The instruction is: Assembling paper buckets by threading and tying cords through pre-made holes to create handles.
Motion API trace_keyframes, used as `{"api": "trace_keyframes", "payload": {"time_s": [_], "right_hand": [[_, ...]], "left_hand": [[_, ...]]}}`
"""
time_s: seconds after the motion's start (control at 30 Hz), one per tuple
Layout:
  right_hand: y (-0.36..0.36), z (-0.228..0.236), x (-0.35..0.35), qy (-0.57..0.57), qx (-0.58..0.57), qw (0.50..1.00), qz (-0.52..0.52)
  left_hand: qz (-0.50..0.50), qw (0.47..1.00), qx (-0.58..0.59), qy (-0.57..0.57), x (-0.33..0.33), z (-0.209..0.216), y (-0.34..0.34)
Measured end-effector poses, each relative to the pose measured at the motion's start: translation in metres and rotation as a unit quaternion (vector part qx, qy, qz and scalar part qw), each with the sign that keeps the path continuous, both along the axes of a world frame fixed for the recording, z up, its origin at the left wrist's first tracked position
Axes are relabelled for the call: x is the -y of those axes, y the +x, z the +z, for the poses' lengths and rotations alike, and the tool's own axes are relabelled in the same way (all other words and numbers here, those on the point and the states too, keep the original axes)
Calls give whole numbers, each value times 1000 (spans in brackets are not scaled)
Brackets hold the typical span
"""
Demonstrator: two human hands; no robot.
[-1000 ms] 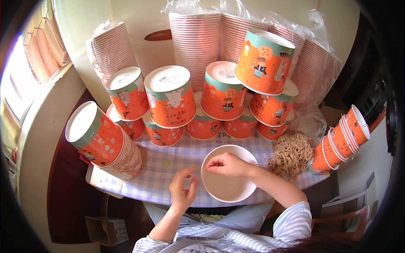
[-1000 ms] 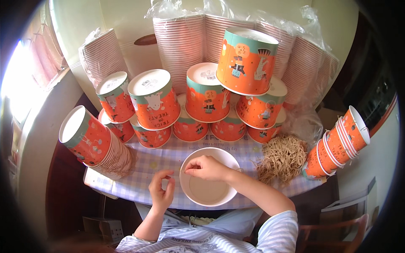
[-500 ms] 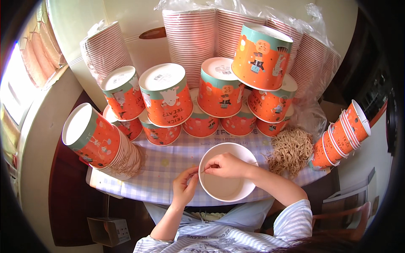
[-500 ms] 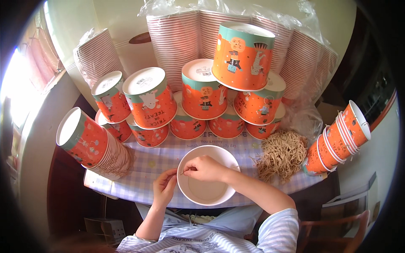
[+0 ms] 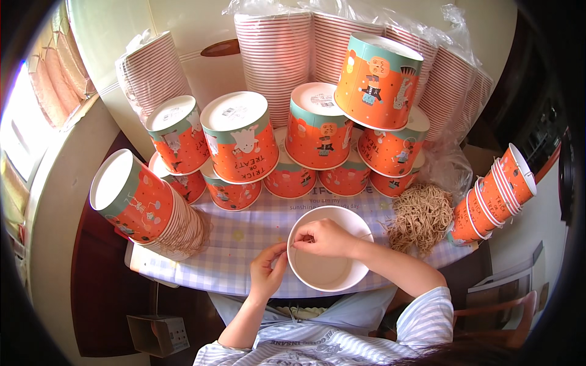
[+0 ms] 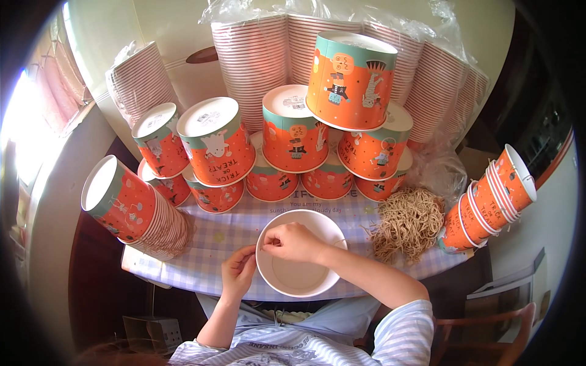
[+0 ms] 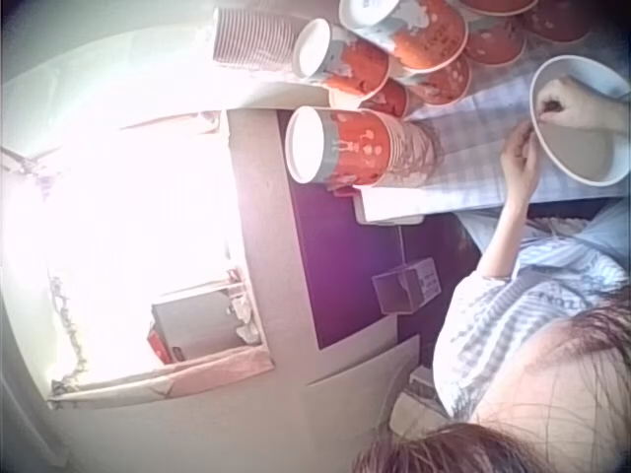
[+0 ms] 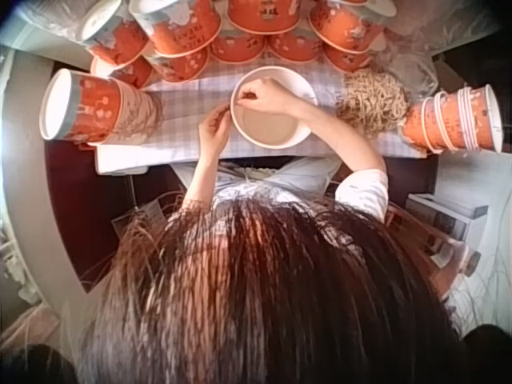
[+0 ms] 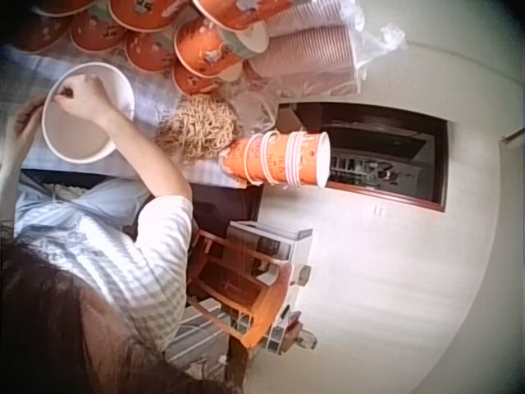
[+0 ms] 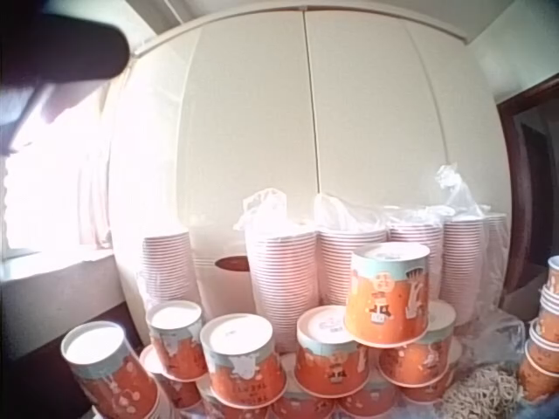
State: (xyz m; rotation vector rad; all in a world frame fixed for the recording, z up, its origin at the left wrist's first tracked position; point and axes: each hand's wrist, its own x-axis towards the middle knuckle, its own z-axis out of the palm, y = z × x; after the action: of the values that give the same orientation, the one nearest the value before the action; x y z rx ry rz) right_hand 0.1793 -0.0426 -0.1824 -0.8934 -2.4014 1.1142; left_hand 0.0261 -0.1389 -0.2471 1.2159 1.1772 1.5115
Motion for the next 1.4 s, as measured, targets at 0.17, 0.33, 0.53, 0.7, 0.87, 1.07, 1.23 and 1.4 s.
{"api": "trace_keyframes", "payload": {"time_s": [0.17, 0.33, 0.53, 0.7, 0.87, 1.07, 1.23, 1.4], "right_hand": [[-2, 4, 2, 1, 13, 1000, 3], [-3, -1, 2, 34, 11, 999, 10], [-4, 2, 2, 21, 30, 999, 13], [-4, 2, 2, 15, 33, 999, 24], [-3, 4, 3, 3, 40, 999, 33], [1, 10, -1, -23, 41, 998, 39], [6, 16, 1, -111, -20, 992, 51], [8, 13, -2, -150, -107, 982, 52]], "left_hand": [[16, 1000, -24, -5, -1, -1, 0], [32, 995, -96, 19, -5, 7, -1], [51, 976, -206, 48, -9, 16, -3], [25, 987, -158, -16, -11, 10, -11], [-104, 951, 285, -57, -17, 15, -27], [-159, 919, 360, -31, -23, 40, -27], [-155, 971, 153, -103, -28, 38, -26], [-177, 977, 79, -94, -30, 47, -21]]}}
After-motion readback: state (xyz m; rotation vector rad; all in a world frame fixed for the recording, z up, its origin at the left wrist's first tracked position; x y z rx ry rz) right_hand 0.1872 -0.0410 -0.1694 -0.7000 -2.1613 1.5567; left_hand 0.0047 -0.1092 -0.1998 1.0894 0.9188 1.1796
